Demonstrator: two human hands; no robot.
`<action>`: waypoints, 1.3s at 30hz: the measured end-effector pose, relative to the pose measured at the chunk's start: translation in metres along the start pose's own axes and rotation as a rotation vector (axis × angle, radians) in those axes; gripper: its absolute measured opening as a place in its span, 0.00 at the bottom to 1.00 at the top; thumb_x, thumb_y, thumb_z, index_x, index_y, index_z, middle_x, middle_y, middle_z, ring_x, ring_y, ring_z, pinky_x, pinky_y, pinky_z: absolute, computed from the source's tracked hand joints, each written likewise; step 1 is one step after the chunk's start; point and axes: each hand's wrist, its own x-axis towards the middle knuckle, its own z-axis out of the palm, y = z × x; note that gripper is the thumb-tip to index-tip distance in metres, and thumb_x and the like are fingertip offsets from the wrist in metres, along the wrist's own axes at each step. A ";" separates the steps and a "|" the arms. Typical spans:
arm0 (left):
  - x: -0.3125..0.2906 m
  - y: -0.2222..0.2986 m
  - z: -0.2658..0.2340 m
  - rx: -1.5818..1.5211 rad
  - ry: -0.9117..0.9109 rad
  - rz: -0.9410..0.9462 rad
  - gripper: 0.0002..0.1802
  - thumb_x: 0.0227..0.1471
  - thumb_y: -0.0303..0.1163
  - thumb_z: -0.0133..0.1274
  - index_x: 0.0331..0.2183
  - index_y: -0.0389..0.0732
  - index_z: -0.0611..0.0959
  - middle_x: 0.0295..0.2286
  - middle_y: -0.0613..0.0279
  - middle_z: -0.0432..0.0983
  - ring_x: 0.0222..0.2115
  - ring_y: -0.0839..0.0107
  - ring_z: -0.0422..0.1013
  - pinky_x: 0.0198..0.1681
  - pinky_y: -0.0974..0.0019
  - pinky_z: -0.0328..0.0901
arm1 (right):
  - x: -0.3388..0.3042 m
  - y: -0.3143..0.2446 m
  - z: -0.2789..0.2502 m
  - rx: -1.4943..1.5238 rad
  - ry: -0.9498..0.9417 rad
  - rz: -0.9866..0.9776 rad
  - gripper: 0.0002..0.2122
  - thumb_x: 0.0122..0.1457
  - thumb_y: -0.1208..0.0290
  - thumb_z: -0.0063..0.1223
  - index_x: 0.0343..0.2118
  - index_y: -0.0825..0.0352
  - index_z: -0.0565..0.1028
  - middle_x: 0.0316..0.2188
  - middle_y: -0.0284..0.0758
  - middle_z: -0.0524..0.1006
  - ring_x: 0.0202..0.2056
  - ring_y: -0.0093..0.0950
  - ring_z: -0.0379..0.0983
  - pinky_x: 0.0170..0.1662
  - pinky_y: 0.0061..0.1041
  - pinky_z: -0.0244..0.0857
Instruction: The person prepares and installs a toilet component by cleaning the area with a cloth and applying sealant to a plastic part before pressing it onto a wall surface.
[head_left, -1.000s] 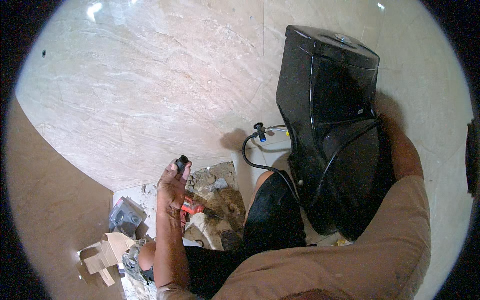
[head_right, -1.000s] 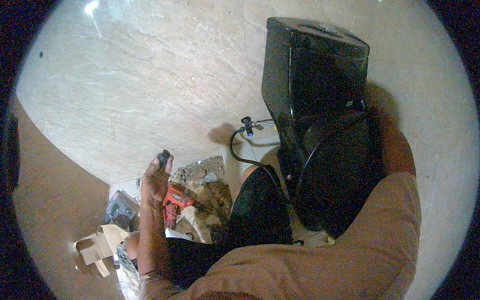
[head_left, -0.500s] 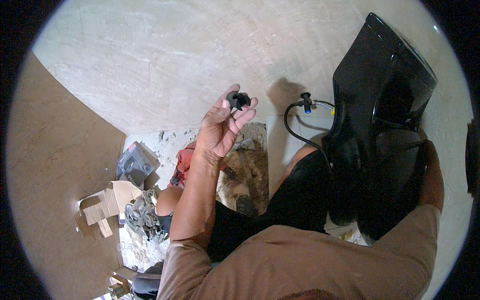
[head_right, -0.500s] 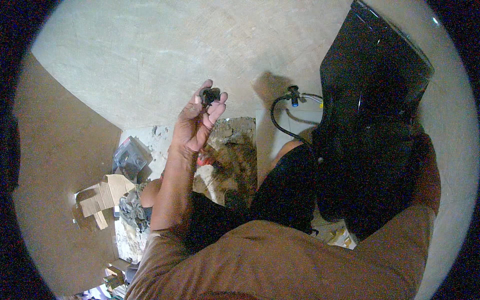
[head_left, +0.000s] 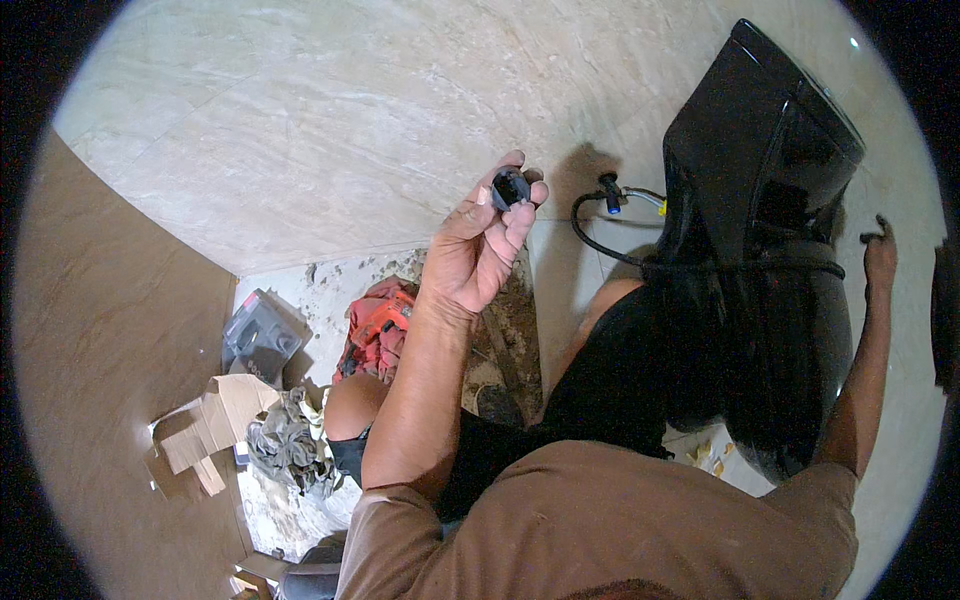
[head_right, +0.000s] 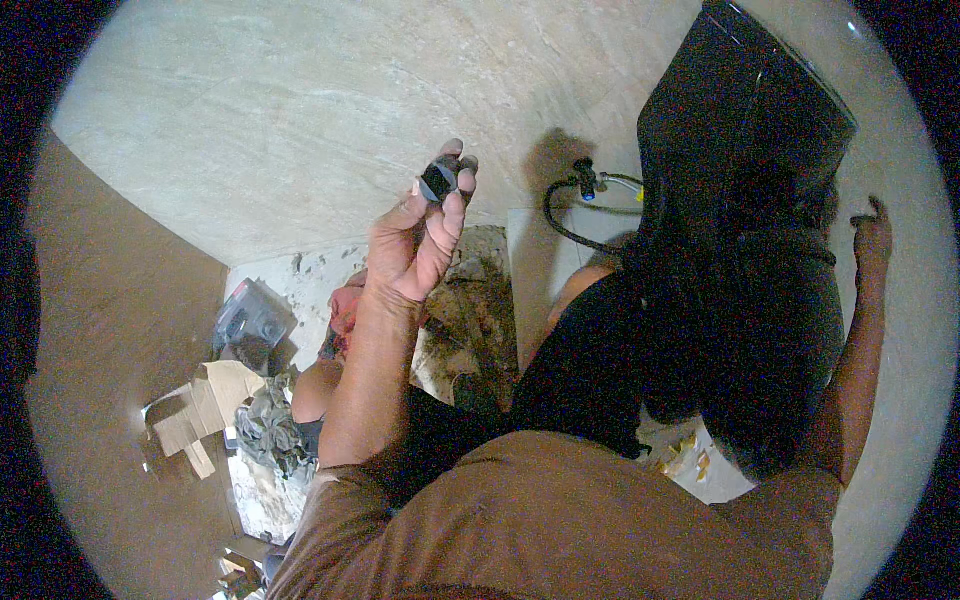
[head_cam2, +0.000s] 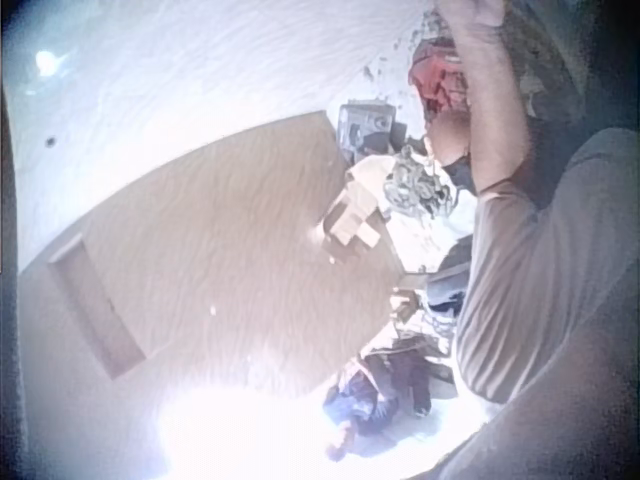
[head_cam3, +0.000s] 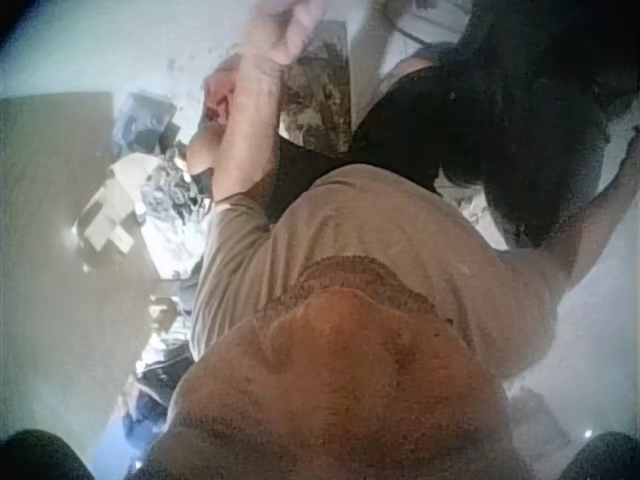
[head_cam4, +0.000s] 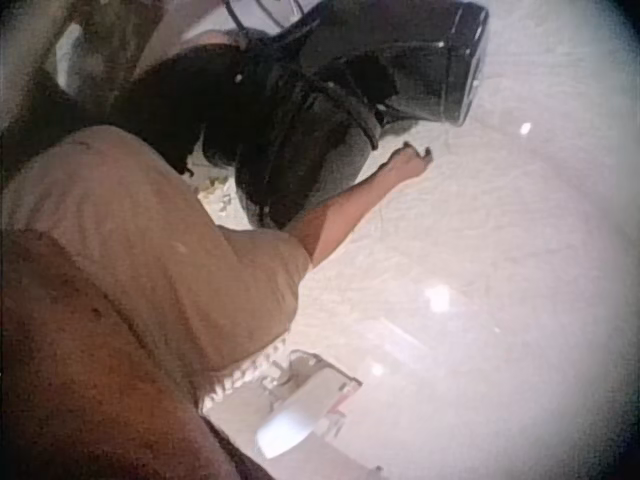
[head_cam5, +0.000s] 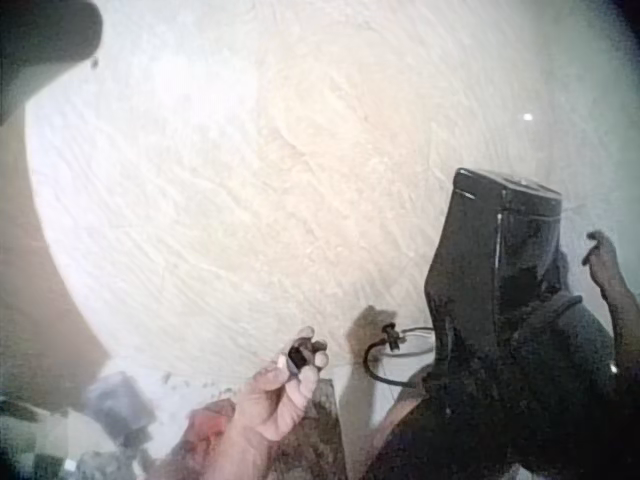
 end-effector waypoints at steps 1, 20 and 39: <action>0.000 -0.002 -0.001 -0.019 0.004 0.005 0.31 0.58 0.23 0.55 0.59 0.25 0.64 0.52 0.36 0.69 0.52 0.49 0.72 0.55 0.60 0.74 | -0.017 -0.043 -0.021 0.002 0.095 -0.075 0.24 0.63 0.72 0.46 0.63 0.62 0.66 0.42 0.41 0.83 0.46 0.36 0.79 0.54 0.36 0.68; -0.008 0.004 -0.013 -0.102 0.204 0.062 0.18 0.58 0.25 0.57 0.49 0.30 0.75 0.50 0.38 0.73 0.55 0.46 0.70 0.55 0.52 0.74 | -0.259 -0.404 -0.016 0.609 -0.426 -0.323 0.11 0.65 0.79 0.44 0.46 0.65 0.77 0.31 0.31 0.75 0.34 0.21 0.70 0.39 0.22 0.65; -0.010 -0.006 -0.003 0.194 0.199 0.226 0.14 0.56 0.23 0.58 0.46 0.36 0.78 0.45 0.47 0.78 0.47 0.55 0.77 0.54 0.51 0.73 | -0.274 -0.472 0.015 1.356 -0.557 -0.213 0.07 0.56 0.81 0.57 0.38 0.69 0.77 0.34 0.37 0.80 0.37 0.25 0.79 0.43 0.27 0.72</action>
